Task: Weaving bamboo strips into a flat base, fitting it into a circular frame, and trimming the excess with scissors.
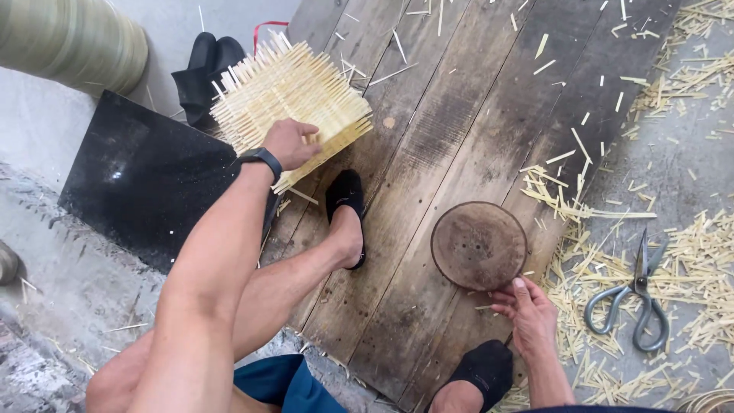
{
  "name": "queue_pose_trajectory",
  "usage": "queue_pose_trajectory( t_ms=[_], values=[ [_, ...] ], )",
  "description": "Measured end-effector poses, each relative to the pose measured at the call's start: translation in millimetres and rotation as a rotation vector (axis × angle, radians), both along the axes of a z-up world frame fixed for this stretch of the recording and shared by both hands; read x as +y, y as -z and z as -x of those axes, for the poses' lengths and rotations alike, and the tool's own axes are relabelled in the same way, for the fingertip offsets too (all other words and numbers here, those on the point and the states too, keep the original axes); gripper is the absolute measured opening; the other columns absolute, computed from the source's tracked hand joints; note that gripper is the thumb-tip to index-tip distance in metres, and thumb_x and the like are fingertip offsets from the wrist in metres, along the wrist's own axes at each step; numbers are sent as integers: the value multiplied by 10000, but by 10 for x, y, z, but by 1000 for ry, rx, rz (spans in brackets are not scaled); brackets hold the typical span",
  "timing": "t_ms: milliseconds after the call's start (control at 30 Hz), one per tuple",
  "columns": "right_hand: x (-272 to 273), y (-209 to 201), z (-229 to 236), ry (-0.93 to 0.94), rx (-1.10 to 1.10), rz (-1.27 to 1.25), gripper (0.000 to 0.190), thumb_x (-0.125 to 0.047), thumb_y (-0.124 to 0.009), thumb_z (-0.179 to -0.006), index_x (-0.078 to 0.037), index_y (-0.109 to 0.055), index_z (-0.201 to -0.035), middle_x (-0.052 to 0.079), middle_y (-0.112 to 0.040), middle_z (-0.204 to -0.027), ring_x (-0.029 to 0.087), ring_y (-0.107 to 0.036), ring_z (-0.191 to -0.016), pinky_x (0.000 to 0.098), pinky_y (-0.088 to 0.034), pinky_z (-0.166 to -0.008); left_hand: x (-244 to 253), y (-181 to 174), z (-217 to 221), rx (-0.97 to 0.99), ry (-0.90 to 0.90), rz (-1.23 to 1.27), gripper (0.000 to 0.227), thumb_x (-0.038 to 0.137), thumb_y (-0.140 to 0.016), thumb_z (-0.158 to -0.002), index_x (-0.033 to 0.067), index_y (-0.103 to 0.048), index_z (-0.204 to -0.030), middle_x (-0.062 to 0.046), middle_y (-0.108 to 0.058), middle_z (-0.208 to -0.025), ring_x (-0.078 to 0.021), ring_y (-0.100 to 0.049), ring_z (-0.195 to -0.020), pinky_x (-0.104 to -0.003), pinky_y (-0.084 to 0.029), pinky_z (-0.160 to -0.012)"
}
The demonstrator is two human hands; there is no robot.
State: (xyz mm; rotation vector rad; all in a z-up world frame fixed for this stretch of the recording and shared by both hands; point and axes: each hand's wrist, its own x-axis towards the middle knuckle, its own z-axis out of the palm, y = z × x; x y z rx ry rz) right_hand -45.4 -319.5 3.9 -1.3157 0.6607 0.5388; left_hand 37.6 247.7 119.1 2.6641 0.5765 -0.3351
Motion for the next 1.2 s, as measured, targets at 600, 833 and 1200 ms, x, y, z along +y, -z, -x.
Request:
queue_pose_trajectory(
  t_ms=[600, 833, 1200],
  values=[
    [-80, -197, -348, -164, -176, 83, 356, -14, -747, -864, 1, -676, -1213, 117, -741, -1147, 160, -706, -960, 319, -585, -865, -3123, 222, 993, -363, 835, 449, 574, 193, -736, -862, -28, -551, -1359, -224, -588, -1330, -358, -549, -1217, -498, -438, -1099],
    [49, -251, -404, -136, -240, 282, 314, -51, -771, -885, 10, -684, -1181, 92, -766, -1038, 116, -701, -857, 252, -576, -753, -2445, 1592, 333, -61, -247, 632, 557, 170, -904, -716, -49, -655, -1163, -192, -692, -1126, -262, -627, -1017, -385, -516, -898],
    [-847, 12, -195, 222, -521, 604, 364, -117, -785, -930, -46, -644, -1258, 48, -718, -1047, 136, -697, -942, 275, -595, -853, -2379, 1161, 270, 143, -232, 792, 704, 216, -881, -746, -52, -577, -1322, -177, -709, -1175, -213, -695, -1028, -325, -560, -883]
  ],
)
